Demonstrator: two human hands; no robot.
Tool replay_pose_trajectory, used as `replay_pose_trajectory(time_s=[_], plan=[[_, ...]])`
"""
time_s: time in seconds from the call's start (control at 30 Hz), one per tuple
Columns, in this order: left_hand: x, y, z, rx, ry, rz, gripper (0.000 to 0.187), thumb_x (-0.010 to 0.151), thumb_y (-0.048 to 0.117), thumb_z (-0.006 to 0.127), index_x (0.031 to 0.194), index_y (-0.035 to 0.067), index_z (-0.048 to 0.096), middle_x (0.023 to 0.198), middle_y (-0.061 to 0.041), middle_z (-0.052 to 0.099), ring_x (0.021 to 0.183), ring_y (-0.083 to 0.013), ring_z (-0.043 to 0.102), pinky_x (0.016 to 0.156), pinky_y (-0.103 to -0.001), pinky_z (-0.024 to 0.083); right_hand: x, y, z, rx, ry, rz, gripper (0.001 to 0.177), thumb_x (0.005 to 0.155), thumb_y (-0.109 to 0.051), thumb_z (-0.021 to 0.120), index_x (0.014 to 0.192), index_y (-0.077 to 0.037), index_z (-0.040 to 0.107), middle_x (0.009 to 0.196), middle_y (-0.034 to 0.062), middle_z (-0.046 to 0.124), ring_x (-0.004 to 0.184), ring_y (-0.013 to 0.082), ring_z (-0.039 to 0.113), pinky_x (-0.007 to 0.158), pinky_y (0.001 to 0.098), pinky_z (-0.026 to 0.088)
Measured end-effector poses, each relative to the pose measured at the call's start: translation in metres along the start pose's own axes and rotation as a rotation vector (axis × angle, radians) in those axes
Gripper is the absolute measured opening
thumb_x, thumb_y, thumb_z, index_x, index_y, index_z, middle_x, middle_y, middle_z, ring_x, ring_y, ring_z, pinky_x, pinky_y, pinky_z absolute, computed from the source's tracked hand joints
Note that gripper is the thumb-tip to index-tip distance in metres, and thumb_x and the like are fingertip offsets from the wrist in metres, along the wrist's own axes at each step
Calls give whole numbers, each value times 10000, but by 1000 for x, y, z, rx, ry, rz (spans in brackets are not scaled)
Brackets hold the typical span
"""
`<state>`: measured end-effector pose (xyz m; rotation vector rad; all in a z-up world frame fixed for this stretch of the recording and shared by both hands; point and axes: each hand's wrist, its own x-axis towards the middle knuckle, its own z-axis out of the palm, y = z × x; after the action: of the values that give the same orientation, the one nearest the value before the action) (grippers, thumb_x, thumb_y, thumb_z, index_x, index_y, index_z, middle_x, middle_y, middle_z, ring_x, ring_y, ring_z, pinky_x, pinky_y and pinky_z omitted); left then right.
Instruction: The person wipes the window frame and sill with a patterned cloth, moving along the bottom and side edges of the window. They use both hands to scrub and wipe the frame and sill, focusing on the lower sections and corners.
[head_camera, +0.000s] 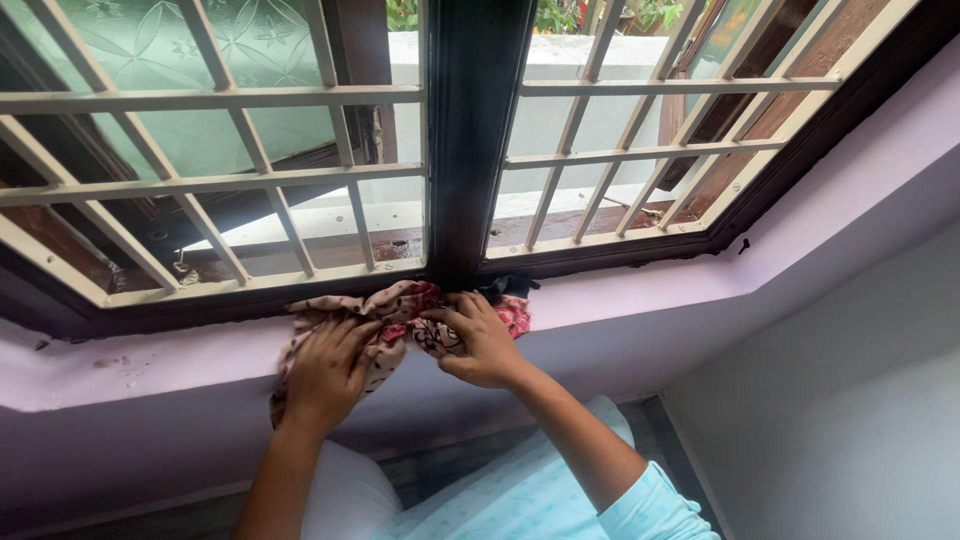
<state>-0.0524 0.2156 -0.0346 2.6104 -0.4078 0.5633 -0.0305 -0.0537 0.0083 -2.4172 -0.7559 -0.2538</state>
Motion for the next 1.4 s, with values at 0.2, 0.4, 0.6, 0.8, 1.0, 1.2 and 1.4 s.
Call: replay_pose_trajectory(time_s=[0.2,0.4,0.6,0.8,1.0,1.2,1.4], plan=[[-36,-17,-23,-119,251,-76,285,858,65,713,1097,206,777,1105,-43,760,1153,-276,677,1080,-455,457,-31,26,-28,-56,70,-135,573,726,-253,815,1273,-168,665,1413,126,562,1396,375,439,1144,516,348],[-11,15,-26,-370,296,-325,287,892,-4,695,1077,178,816,917,-113,715,857,-226,696,756,-367,542,-51,57,-39,-268,293,148,228,847,-134,740,1070,-108,703,1136,61,727,1131,280,637,981,423,502],[58,63,-42,-875,470,-131,168,992,-12,650,1107,64,747,950,-25,766,873,-112,722,754,-233,559,-39,61,-57,330,354,429,133,937,-5,545,1026,-47,635,738,124,698,537,169,647,484,348,500],[137,119,-113,-796,913,226,247,1010,-86,591,1171,80,678,1152,-92,724,1096,-193,710,995,-310,601,21,29,-153,607,747,-209,86,1088,-41,557,1148,-7,607,795,64,675,593,71,642,477,231,498],[202,152,-171,-151,960,365,488,961,30,692,1408,218,633,1511,-192,513,1410,-346,535,1109,-422,412,113,-33,-236,-63,952,-557,416,1153,-5,538,1543,-148,554,1448,93,481,1277,227,663,1057,331,615],[224,140,-129,-96,747,419,600,1083,246,705,1558,-8,439,1588,-275,432,1529,-424,404,1285,-562,325,135,-66,-172,-131,824,-429,508,1163,-123,544,1623,-75,332,1709,237,140,1563,387,377,1239,458,510],[217,116,-82,4,770,405,590,967,305,739,1391,-62,557,1468,-298,531,1420,-470,450,1200,-583,308,125,-37,-137,-264,858,-300,594,1104,-180,493,1638,4,312,1714,263,205,1598,424,216,1328,575,211]])
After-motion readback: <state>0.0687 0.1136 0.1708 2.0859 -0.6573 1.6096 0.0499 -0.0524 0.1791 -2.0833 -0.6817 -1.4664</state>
